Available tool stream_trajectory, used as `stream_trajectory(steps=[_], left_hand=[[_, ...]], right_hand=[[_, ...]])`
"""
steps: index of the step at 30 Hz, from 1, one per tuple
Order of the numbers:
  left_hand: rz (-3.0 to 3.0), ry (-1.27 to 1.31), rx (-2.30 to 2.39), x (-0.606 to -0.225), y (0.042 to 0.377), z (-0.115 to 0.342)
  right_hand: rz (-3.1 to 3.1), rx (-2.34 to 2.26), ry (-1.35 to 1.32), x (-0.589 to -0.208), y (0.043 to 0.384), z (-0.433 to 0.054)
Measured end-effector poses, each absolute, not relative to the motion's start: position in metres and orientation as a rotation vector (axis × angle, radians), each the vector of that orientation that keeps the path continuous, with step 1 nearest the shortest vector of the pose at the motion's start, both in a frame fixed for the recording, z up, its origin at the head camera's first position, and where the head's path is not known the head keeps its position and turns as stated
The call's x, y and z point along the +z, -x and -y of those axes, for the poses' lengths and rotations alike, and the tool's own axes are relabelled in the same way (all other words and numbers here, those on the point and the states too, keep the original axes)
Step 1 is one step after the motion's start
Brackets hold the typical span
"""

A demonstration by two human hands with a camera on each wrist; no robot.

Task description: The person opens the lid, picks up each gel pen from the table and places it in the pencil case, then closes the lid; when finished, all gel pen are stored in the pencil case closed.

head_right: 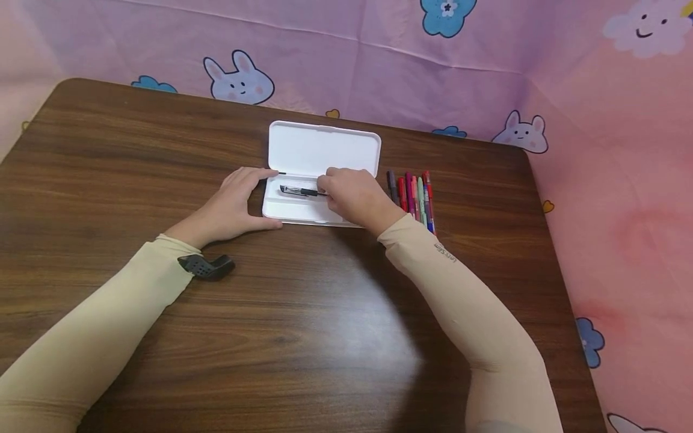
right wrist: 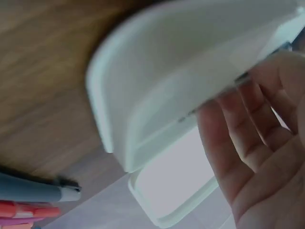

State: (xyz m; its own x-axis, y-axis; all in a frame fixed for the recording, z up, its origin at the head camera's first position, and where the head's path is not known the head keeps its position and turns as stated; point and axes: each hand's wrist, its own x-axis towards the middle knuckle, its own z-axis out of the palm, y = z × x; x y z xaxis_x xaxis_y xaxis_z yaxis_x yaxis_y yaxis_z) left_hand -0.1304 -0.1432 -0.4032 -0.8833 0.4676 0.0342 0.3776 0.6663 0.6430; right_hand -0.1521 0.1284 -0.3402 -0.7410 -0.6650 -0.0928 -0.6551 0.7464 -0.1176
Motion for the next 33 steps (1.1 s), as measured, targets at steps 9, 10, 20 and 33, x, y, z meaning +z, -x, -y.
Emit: stream_trajectory(steps=[9, 10, 20, 33], left_hand=[[-2.745, -0.696, 1.001, -0.404, 0.131, 0.141], [-2.746, -0.694, 1.001, -0.404, 0.131, 0.141], [-2.76, -0.695, 0.994, -0.407, 0.131, 0.142], [-2.76, -0.719, 1.015, -0.408, 0.131, 0.142]], right_hand=[[-2.723, -0.171, 1.037, -0.341, 0.161, -0.125], [-2.718, -0.18, 1.043, -0.341, 0.162, -0.126], [-2.725, -0.212, 1.052, -0.342, 0.161, -0.136], [-2.892, -0.942, 0.456, -0.326, 0.124, -0.265]])
